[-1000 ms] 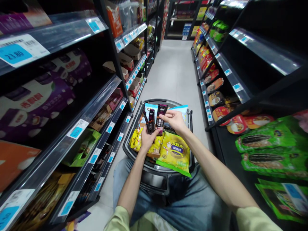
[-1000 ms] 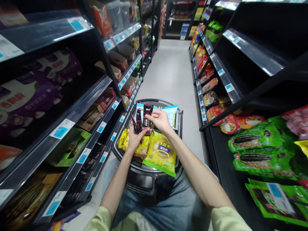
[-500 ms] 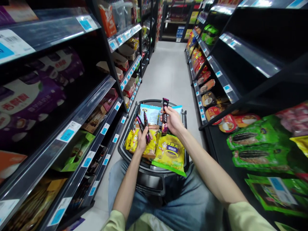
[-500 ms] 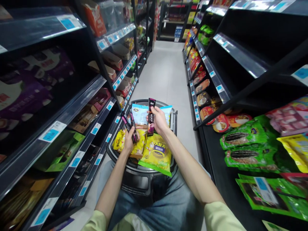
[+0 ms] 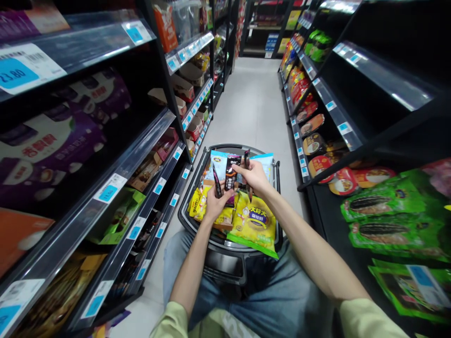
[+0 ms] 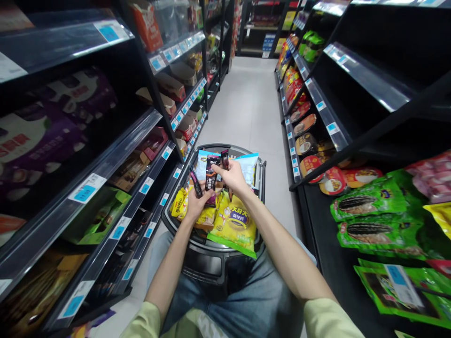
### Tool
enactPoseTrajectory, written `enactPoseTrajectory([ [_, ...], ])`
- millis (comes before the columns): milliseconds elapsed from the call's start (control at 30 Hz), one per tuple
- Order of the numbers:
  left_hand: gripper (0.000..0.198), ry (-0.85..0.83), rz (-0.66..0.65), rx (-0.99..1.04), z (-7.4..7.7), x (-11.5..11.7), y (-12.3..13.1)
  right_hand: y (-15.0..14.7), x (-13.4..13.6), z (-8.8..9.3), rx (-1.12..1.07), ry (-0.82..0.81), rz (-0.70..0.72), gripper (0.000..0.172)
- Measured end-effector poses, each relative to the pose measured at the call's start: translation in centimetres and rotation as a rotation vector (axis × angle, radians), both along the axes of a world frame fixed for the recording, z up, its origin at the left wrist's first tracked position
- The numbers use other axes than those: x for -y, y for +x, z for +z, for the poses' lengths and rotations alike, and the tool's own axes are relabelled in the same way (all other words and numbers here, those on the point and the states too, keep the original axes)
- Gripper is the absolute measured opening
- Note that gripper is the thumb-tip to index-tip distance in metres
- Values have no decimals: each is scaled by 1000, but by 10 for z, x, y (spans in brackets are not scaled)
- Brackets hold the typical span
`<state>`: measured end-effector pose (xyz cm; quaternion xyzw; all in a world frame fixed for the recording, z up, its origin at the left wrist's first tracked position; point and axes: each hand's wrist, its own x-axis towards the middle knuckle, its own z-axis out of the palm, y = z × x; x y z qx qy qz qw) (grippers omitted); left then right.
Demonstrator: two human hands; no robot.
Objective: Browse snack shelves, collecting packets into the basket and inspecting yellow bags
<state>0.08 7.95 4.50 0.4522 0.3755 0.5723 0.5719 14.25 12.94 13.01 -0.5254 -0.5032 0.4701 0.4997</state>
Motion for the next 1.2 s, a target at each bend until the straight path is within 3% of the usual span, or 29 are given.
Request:
enactPoseTrajectory([
  [200,54,-8,-28,54,-4,0,0,2,1,2,-61,-14,-7,48],
  [300,50,-11,-67,80,-6,-1,-1,2,2,10,-222,-2,-3,48],
  [467,49,-64,-101,201,-2,0,-3,15,3,28,-677,-127,231,30],
  [600,47,-49,-83,333,1,0,-1,20,5,34,-806,-180,316,20],
  [700,54,-88,-152,488,4,0,-1,17,6,31,-726,-249,265,23],
  [800,61,-131,-175,555,6,0,-3,11,5,22,-480,-295,87,31],
  [867,53,-160,-153,530,7,0,-3,7,3,13,-336,-290,-10,35],
  [967,40,-144,-86,411,5,-1,-1,5,-1,2,-197,-169,-76,39],
  [1100,42,-88,-30,261,-1,-2,2,7,-5,-4,-2,60,-150,42],
  [1200,44,-87,-8,187,-7,-4,2,7,-4,-3,21,84,-148,39],
])
